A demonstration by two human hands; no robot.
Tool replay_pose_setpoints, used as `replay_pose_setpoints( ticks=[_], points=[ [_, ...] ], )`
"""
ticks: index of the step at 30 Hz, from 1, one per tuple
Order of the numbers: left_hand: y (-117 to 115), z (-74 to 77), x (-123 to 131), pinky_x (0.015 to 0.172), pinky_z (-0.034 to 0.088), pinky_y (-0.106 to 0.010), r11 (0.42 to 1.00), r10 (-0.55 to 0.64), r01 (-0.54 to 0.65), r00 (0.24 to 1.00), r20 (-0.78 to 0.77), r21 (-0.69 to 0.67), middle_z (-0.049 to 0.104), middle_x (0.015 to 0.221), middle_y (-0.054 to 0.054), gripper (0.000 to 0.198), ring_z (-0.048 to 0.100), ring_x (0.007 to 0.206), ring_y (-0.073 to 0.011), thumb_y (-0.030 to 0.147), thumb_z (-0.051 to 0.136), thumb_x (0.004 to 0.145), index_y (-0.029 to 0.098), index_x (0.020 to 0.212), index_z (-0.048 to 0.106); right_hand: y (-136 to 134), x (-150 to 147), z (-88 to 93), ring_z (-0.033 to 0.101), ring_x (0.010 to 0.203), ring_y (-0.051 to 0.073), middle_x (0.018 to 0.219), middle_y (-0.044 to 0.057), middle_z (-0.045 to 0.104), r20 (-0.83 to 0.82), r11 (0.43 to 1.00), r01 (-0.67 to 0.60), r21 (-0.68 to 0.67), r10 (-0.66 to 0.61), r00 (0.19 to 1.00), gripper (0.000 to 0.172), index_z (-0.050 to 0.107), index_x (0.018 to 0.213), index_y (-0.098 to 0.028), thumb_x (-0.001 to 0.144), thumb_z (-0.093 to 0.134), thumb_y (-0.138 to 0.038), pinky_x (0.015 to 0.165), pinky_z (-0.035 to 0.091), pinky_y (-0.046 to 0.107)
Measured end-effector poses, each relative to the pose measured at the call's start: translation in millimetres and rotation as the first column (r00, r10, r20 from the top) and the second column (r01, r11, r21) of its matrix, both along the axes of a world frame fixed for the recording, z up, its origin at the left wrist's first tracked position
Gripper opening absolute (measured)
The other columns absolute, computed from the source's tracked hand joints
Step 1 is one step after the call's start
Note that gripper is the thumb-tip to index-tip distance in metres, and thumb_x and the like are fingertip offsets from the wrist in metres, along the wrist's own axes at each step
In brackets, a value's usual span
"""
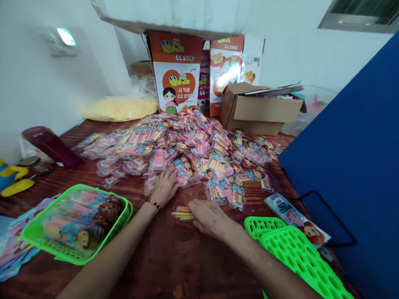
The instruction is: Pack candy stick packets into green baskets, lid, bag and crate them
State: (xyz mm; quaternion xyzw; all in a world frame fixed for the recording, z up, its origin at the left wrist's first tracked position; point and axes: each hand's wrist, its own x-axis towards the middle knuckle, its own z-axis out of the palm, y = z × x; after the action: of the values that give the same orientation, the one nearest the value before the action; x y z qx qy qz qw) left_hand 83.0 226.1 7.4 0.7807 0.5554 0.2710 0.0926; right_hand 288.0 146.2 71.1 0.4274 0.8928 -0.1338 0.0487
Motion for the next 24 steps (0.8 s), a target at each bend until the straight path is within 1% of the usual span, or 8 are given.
replay_pose_setpoints(
  ticks=[3, 6, 8, 11, 14, 16, 20, 24],
  points=[
    [-8.3, -8.5, 4.3, 0.108, 0.025, -0.056, 1.0, -0.005, 0.005, 0.997, -0.083, -0.003, 0.044, 0.147, -0.012, 0.046, 0.035, 0.135, -0.0344, 0.027, 0.05, 0.091, 0.023, 0.136, 0.047, -8.8, 13.6, 0.7, 0.062, 0.096, 0.023, 0.106, 0.009, 0.065, -0.052, 0.994, 0.092, -0.066, -0.095, 0.994, 0.038, 0.047, 0.118, -0.019, 0.081, 0.057, -0.019, 0.077, 0.042, 0.03],
    [-40.6, -16.8, -0.4, 0.107, 0.028, -0.052, 0.999, -0.046, 0.042, 0.988, -0.15, -0.028, 0.044, 0.149, -0.006, 0.049, 0.036, 0.134, -0.0315, 0.022, 0.048, 0.091, 0.031, 0.14, 0.043, -18.3, 24.3, -4.8, 0.059, 0.11, 0.025, 0.121, 0.013, 0.061, -0.1, 0.983, 0.147, -0.111, -0.158, 0.982, 0.055, 0.037, 0.135, -0.017, 0.084, 0.057, -0.021, 0.088, 0.041, 0.034],
    [-67.8, -20.3, -6.9, 0.102, 0.033, -0.05, 0.997, -0.071, 0.062, 0.981, -0.182, -0.051, 0.046, 0.148, -0.005, 0.049, 0.039, 0.131, -0.0307, 0.021, 0.045, 0.092, 0.033, 0.139, 0.044, -26.6, 26.9, -8.1, 0.057, 0.114, 0.025, 0.125, 0.012, 0.06, -0.12, 0.979, 0.145, -0.143, -0.162, 0.979, 0.045, 0.046, 0.128, -0.019, 0.085, 0.057, -0.022, 0.093, 0.04, 0.034],
    [-105.1, -20.4, -19.6, 0.094, 0.037, -0.049, 0.993, -0.1, 0.082, 0.969, -0.226, -0.089, 0.051, 0.142, -0.005, 0.043, 0.044, 0.122, -0.0309, 0.025, 0.046, 0.094, 0.033, 0.136, 0.048, -39.8, 26.0, -9.1, 0.059, 0.105, 0.022, 0.116, 0.008, 0.063, -0.132, 0.973, 0.126, -0.191, -0.153, 0.979, 0.023, 0.057, 0.107, -0.022, 0.084, 0.058, -0.019, 0.089, 0.041, 0.031],
    [-126.8, -14.2, -33.3, 0.092, 0.036, -0.046, 0.981, -0.169, 0.145, 0.967, -0.191, -0.132, 0.056, 0.135, -0.005, 0.038, 0.047, 0.115, -0.0282, 0.034, 0.047, 0.095, 0.036, 0.132, 0.051, -48.5, 26.2, -5.1, 0.06, 0.098, 0.02, 0.11, 0.005, 0.063, -0.139, 0.97, 0.095, -0.225, -0.128, 0.982, 0.02, 0.057, 0.102, -0.022, 0.082, 0.058, -0.017, 0.081, 0.041, 0.029],
    [-129.0, -9.4, -40.2, 0.093, 0.036, -0.042, 0.984, -0.121, 0.104, 0.986, -0.111, -0.144, 0.056, 0.13, -0.005, 0.035, 0.047, 0.113, -0.0253, 0.032, 0.045, 0.096, 0.034, 0.13, 0.052, -48.8, 28.0, 0.4, 0.06, 0.093, 0.019, 0.104, 0.003, 0.063, -0.165, 0.965, 0.058, -0.256, -0.103, 0.981, 0.018, 0.057, 0.1, -0.023, 0.082, 0.059, -0.018, 0.075, 0.039, 0.027],
    [-113.8, -6.9, -43.3, 0.089, 0.038, -0.042, 0.976, 0.112, -0.121, 0.992, -0.063, -0.18, 0.057, 0.114, -0.011, 0.026, 0.047, 0.105, -0.0273, 0.027, 0.05, 0.091, 0.021, 0.115, 0.059, -31.8, 26.0, 15.4, 0.057, 0.08, 0.016, 0.092, 0.0, 0.062, -0.265, 0.944, -0.004, -0.33, -0.088, 0.96, 0.012, 0.057, 0.094, -0.021, 0.083, 0.061, -0.024, 0.066, 0.036, 0.024],
    [-101.4, -5.7, -38.3, 0.082, 0.039, -0.04, 0.966, 0.099, -0.106, 0.994, -0.042, -0.237, 0.058, 0.093, -0.007, 0.008, 0.048, 0.093, -0.026, 0.026, 0.053, 0.087, 0.021, 0.085, 0.059, 1.3, 2.2, 21.1, 0.055, 0.088, 0.017, 0.1, 0.004, 0.06, -0.313, 0.956, -0.054, -0.288, -0.04, 0.949, 0.016, 0.058, 0.093, -0.017, 0.083, 0.064, -0.029, 0.074, 0.039, 0.025]
  ],
)
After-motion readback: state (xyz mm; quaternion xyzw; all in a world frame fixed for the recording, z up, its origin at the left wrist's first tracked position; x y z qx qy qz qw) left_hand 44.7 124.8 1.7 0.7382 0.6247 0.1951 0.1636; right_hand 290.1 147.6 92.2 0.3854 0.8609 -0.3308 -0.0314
